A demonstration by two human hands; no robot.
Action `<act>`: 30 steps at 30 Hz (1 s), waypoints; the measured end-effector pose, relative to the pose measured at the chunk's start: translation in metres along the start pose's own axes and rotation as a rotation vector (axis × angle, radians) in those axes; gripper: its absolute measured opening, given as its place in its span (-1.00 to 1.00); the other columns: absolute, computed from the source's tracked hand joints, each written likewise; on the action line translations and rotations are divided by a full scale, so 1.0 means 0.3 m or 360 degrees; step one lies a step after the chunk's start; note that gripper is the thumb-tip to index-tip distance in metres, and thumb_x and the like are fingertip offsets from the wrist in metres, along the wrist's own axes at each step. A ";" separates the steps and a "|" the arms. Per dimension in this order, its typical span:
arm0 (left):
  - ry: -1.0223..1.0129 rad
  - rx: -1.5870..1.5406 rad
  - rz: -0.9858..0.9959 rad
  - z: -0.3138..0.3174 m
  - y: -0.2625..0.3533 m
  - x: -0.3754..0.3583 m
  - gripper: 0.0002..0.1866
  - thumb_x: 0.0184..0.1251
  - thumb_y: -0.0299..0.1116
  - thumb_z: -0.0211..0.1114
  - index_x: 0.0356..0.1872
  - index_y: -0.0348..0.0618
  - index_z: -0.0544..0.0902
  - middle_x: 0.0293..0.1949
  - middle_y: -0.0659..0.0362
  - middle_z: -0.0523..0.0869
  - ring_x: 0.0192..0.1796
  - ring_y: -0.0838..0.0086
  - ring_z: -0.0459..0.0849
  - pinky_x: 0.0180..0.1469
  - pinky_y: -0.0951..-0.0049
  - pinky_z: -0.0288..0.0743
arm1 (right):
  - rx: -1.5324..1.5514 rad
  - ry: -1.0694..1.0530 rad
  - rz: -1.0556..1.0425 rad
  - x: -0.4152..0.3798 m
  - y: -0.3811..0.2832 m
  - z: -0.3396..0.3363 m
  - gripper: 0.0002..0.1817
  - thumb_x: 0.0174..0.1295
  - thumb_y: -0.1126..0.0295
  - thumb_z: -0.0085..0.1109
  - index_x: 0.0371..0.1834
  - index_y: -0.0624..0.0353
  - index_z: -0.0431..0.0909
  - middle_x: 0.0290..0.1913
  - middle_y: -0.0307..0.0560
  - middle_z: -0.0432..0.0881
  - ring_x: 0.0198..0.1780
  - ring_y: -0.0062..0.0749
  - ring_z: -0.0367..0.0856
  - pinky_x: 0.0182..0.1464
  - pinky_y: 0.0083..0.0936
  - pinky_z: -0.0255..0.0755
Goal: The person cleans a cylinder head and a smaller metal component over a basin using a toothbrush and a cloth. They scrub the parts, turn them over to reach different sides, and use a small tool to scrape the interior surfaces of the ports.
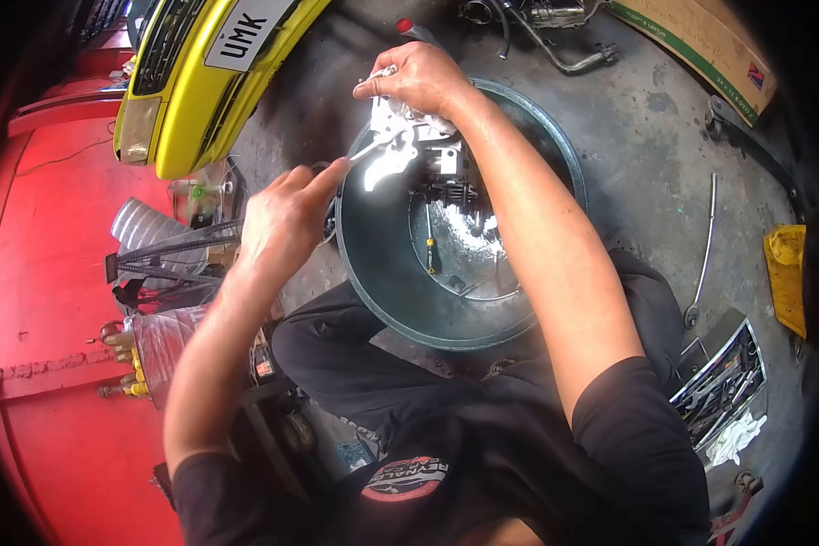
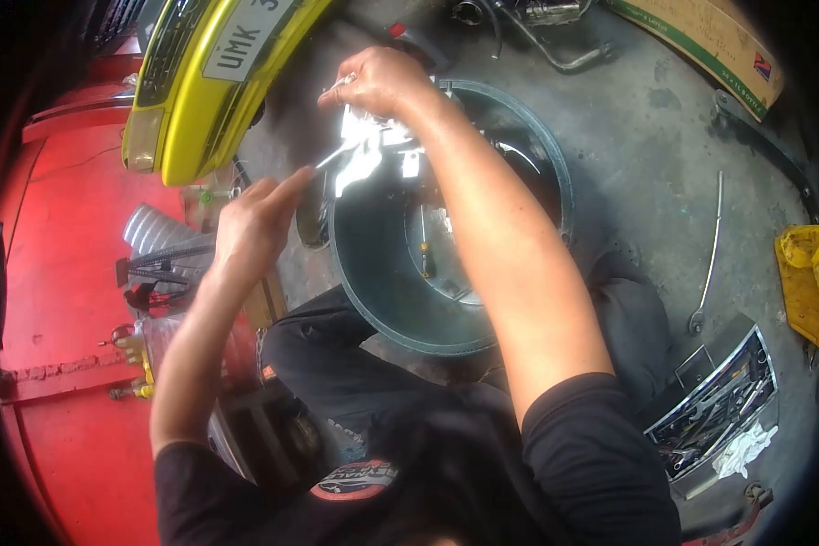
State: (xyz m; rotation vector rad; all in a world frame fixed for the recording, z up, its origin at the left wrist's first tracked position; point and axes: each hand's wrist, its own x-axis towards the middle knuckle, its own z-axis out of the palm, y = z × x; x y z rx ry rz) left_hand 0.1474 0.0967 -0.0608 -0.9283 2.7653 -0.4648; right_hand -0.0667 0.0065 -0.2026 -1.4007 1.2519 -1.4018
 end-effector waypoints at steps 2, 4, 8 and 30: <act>-0.0086 0.0139 0.0293 0.006 -0.032 0.053 -0.44 0.06 -0.51 0.26 0.19 0.09 0.58 -0.38 0.18 0.55 -0.25 0.27 0.65 -0.32 0.29 0.59 | -0.0032 0.0031 -0.0030 -0.018 -0.009 -0.006 -0.56 -0.03 -0.02 0.53 -0.31 0.13 0.77 -0.41 -0.12 0.75 -0.35 -0.43 0.71 -0.21 -0.48 0.54; -0.0121 0.0345 0.0562 -0.026 -0.060 0.104 -0.46 0.07 -0.47 0.27 0.18 0.06 0.59 -0.38 0.19 0.54 -0.26 0.30 0.64 -0.33 0.31 0.58 | -0.0035 0.0042 -0.0051 -0.019 -0.011 -0.017 -0.56 -0.03 -0.02 0.53 -0.31 0.13 0.76 -0.41 -0.11 0.75 -0.34 -0.42 0.72 -0.21 -0.48 0.54; 0.0022 0.0655 0.1148 -0.063 -0.140 0.195 -0.52 0.13 -0.34 0.28 0.15 -0.01 0.62 -0.36 0.26 0.51 -0.26 0.41 0.56 -0.32 0.41 0.51 | -0.0059 0.0062 -0.0089 -0.019 -0.003 -0.013 -0.54 -0.04 -0.03 0.53 -0.31 0.15 0.76 -0.42 -0.10 0.75 -0.34 -0.41 0.71 -0.21 -0.48 0.54; -0.0251 0.0577 0.1097 -0.057 -0.129 0.203 -0.46 0.17 -0.38 0.24 0.25 -0.10 0.51 -0.36 0.15 0.54 -0.28 0.34 0.61 -0.41 0.37 0.58 | -0.0021 0.0013 -0.0012 -0.020 -0.026 -0.017 -0.48 -0.07 -0.09 0.53 -0.28 0.15 0.76 -0.39 -0.05 0.75 -0.34 -0.39 0.71 -0.21 -0.46 0.54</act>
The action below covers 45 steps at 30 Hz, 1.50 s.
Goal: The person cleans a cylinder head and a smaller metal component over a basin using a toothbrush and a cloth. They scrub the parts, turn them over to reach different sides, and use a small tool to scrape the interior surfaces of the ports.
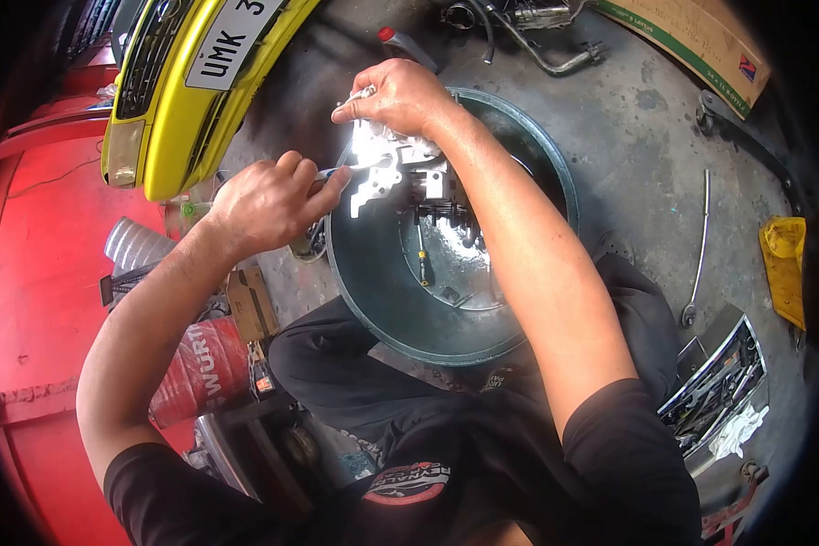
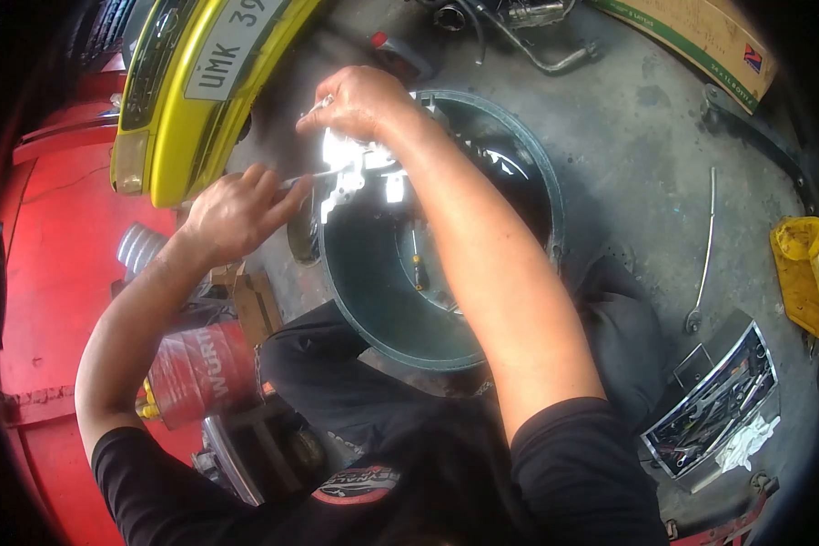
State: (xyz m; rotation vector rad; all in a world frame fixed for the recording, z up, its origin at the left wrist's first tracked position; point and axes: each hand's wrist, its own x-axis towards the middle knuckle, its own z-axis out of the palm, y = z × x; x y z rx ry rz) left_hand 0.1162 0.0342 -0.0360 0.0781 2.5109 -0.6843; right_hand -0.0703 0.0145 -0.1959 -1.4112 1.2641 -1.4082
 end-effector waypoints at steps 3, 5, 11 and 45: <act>0.0135 0.0058 0.0090 0.035 -0.012 -0.001 -0.51 0.12 -0.36 0.27 0.15 -0.16 0.58 -0.41 0.17 0.54 -0.31 0.38 0.61 -0.44 0.42 0.57 | -0.0005 -0.0041 0.0035 -0.012 -0.009 -0.015 -0.47 -0.08 -0.10 0.54 -0.29 0.16 0.76 -0.40 -0.06 0.75 -0.34 -0.39 0.72 -0.20 -0.47 0.55; 0.0152 0.0118 0.0065 0.049 -0.005 0.007 -0.53 0.11 -0.36 0.27 0.12 -0.18 0.59 -0.42 0.17 0.54 -0.34 0.37 0.60 -0.47 0.43 0.56 | -0.0030 -0.0056 0.0041 -0.011 -0.010 -0.022 -0.46 -0.08 -0.10 0.54 -0.29 0.17 0.75 -0.40 -0.06 0.75 -0.34 -0.39 0.72 -0.20 -0.47 0.55; -0.0111 0.0314 -0.0226 0.002 0.130 0.038 -0.54 0.16 -0.37 0.26 0.13 -0.26 0.58 -0.43 0.14 0.56 -0.37 0.37 0.61 -0.53 0.45 0.54 | -0.0001 0.0004 -0.0008 -0.001 0.002 -0.003 -0.47 -0.07 -0.09 0.54 -0.29 0.17 0.75 -0.41 -0.06 0.75 -0.34 -0.39 0.72 -0.20 -0.46 0.55; 0.0897 -0.3808 -0.2051 0.280 0.832 -0.004 -0.52 0.26 -0.38 0.31 0.24 -0.16 0.56 -0.51 0.15 0.62 -0.63 0.54 0.48 -0.64 0.56 0.34 | -0.0083 0.0043 -0.0084 -0.022 0.012 -0.003 -0.59 0.01 -0.05 0.47 -0.30 0.04 0.78 -0.43 -0.16 0.75 -0.35 -0.43 0.72 -0.21 -0.47 0.54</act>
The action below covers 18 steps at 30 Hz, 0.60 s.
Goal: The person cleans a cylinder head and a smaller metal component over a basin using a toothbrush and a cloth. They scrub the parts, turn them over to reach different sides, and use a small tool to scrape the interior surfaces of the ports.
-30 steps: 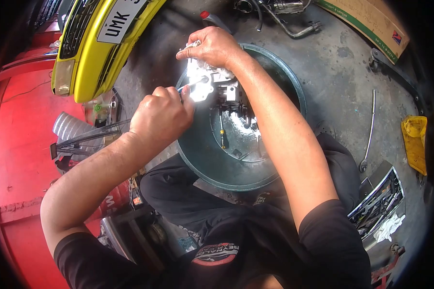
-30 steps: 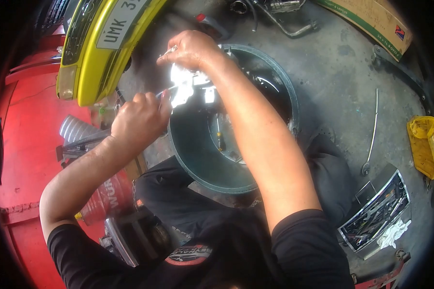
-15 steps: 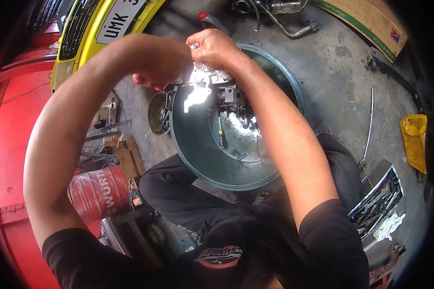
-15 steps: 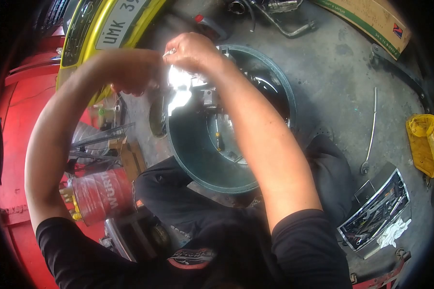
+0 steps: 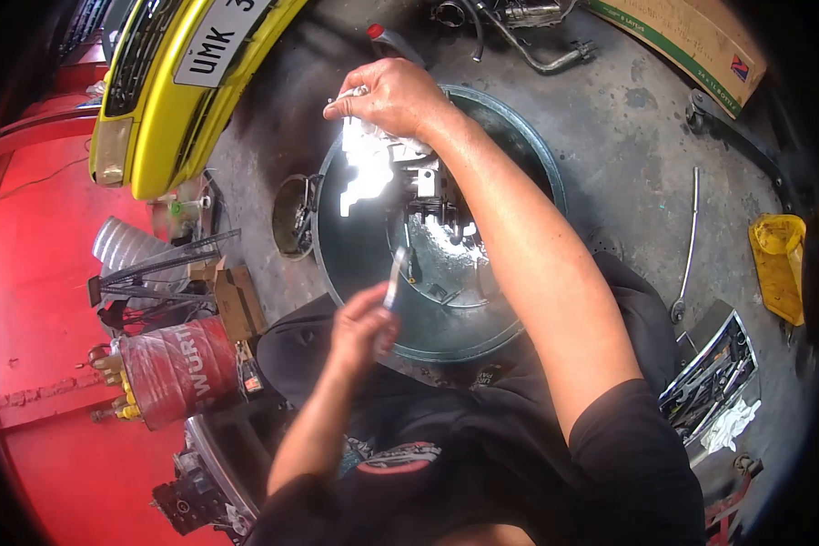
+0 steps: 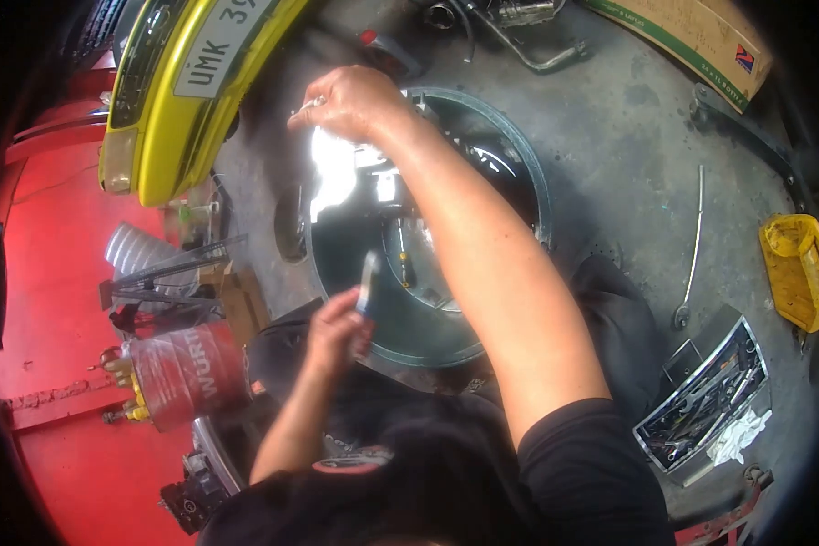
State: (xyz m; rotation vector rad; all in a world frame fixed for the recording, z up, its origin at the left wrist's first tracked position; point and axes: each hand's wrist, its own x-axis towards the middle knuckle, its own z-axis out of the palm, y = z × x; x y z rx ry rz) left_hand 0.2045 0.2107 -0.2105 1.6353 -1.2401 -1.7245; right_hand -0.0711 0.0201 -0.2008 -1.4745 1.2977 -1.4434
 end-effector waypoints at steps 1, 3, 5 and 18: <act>-0.0022 -0.0033 -0.0175 0.012 -0.107 0.002 -0.45 0.19 -0.52 0.29 0.28 -0.25 0.51 -0.36 0.14 0.67 -0.47 0.51 0.58 -0.54 0.50 0.43 | -0.0041 0.0038 -0.0058 0.008 0.004 0.008 -0.59 0.02 -0.06 0.46 -0.30 0.04 0.78 -0.44 -0.16 0.75 -0.36 -0.43 0.71 -0.22 -0.48 0.54; -0.0024 0.0195 -0.0420 0.092 -0.299 0.071 -0.42 0.22 -0.59 0.25 0.33 -0.16 0.47 -0.44 0.22 0.63 -0.53 0.60 0.51 -0.52 0.55 0.39 | -0.0114 0.0127 -0.0136 0.011 0.014 0.033 -0.59 0.03 -0.06 0.45 -0.30 0.04 0.78 -0.44 -0.17 0.75 -0.39 -0.44 0.71 -0.24 -0.48 0.54; -0.0186 0.0736 -0.0277 0.165 -0.433 0.205 -0.43 0.23 -0.53 0.29 0.32 -0.26 0.46 -0.44 0.21 0.64 -0.49 0.60 0.55 -0.45 0.53 0.45 | -0.0032 0.0069 -0.0121 0.015 0.020 0.047 -0.59 0.06 -0.10 0.39 -0.29 0.01 0.76 -0.50 -0.14 0.71 -0.50 -0.37 0.68 -0.33 -0.44 0.52; 0.0024 0.1500 0.0598 0.647 -0.649 0.972 -0.61 0.33 -0.44 0.14 0.18 -0.24 0.53 -0.13 -0.19 0.72 -0.02 -0.07 0.69 0.09 0.13 0.50 | -0.0293 0.0198 -0.0081 0.018 0.011 0.082 -0.79 0.09 0.05 0.38 -0.33 -0.14 0.78 -0.36 -0.19 0.77 -0.21 -0.26 0.77 -0.10 -0.29 0.58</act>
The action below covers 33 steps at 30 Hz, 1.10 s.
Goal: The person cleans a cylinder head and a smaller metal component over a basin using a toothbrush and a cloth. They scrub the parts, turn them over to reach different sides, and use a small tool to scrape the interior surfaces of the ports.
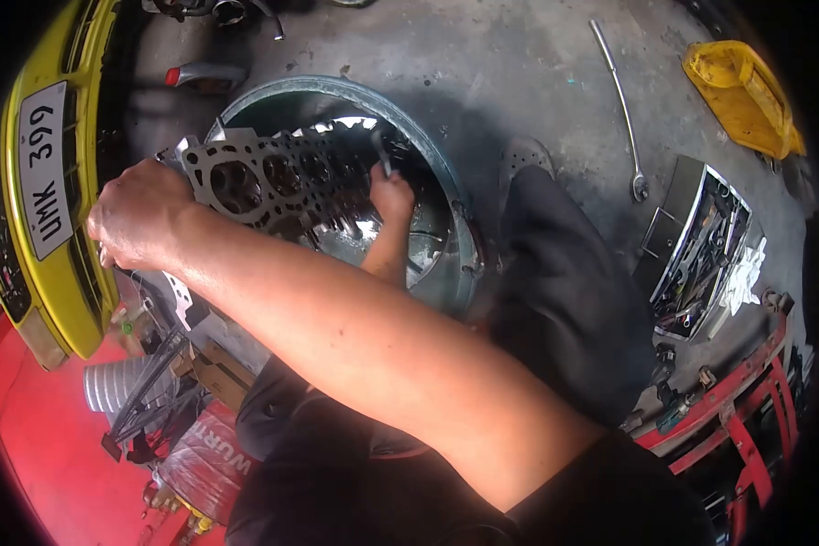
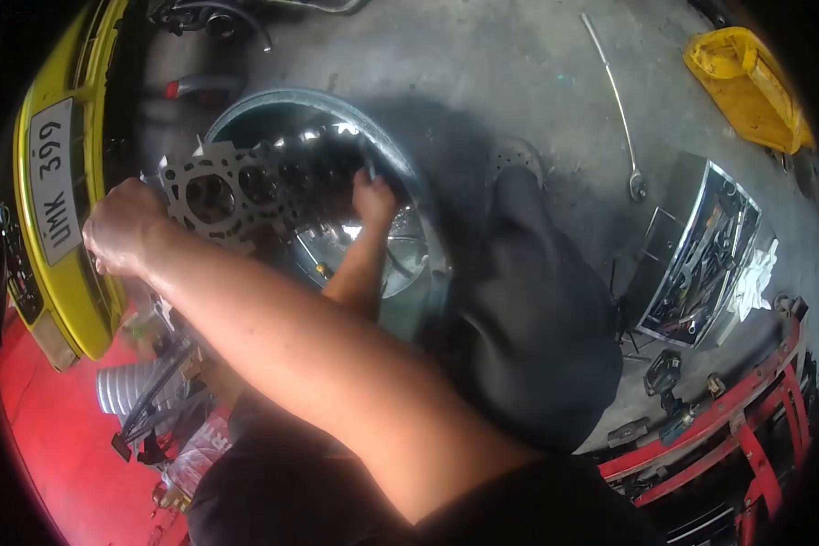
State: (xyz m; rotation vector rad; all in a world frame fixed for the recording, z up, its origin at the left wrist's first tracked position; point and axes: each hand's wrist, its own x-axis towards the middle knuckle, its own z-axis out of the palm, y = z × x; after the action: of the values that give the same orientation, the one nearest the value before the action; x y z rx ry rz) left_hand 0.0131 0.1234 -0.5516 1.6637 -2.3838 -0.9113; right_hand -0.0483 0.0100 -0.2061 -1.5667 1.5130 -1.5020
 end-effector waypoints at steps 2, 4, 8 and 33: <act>0.0023 -0.0044 -0.0175 0.022 -0.058 -0.001 -0.59 0.31 -0.44 0.15 0.19 -0.22 0.53 -0.14 -0.19 0.72 -0.01 -0.07 0.69 0.10 0.14 0.50 | -0.0059 -0.0065 0.0003 0.005 -0.008 -0.019 -0.79 0.09 0.06 0.38 -0.31 -0.15 0.79 -0.37 -0.20 0.77 -0.20 -0.28 0.77 -0.11 -0.30 0.58; 0.0008 -0.0101 0.0073 0.026 -0.086 -0.026 -0.59 0.30 -0.45 0.17 0.19 -0.24 0.53 -0.21 -0.14 0.72 -0.13 0.04 0.71 0.02 0.22 0.54 | -0.0085 -0.0085 0.0003 0.017 -0.016 -0.014 -0.80 0.09 0.06 0.38 -0.31 -0.16 0.79 -0.36 -0.21 0.77 -0.20 -0.29 0.77 -0.12 -0.31 0.59; -0.0695 -0.0202 -0.0230 -0.173 0.057 -0.121 -0.64 0.31 -0.45 0.24 0.13 -0.28 0.58 -0.29 0.04 0.75 -0.23 0.32 0.71 -0.10 0.32 0.55 | -0.0157 -0.0075 0.0014 0.029 -0.012 0.004 -0.82 0.07 0.09 0.37 -0.33 -0.17 0.78 -0.36 -0.21 0.76 -0.21 -0.27 0.77 -0.11 -0.29 0.60; -0.0045 0.1782 0.0596 -1.565 0.456 -0.316 -0.78 0.44 -0.15 0.19 -0.27 -0.07 0.52 -0.43 0.04 0.66 -0.36 0.02 0.68 -0.30 0.05 0.56 | 0.0264 -0.0092 0.0138 0.015 -0.002 -0.047 -0.60 0.00 -0.04 0.44 -0.23 -0.01 0.78 -0.33 -0.13 0.78 -0.24 -0.29 0.75 -0.10 -0.38 0.55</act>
State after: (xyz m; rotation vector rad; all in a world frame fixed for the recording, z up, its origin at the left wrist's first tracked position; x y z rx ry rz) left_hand 0.1262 0.0428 -0.0731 1.2219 -3.2856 0.6015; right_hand -0.0616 0.0106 -0.2000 -1.4184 1.3695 -1.4805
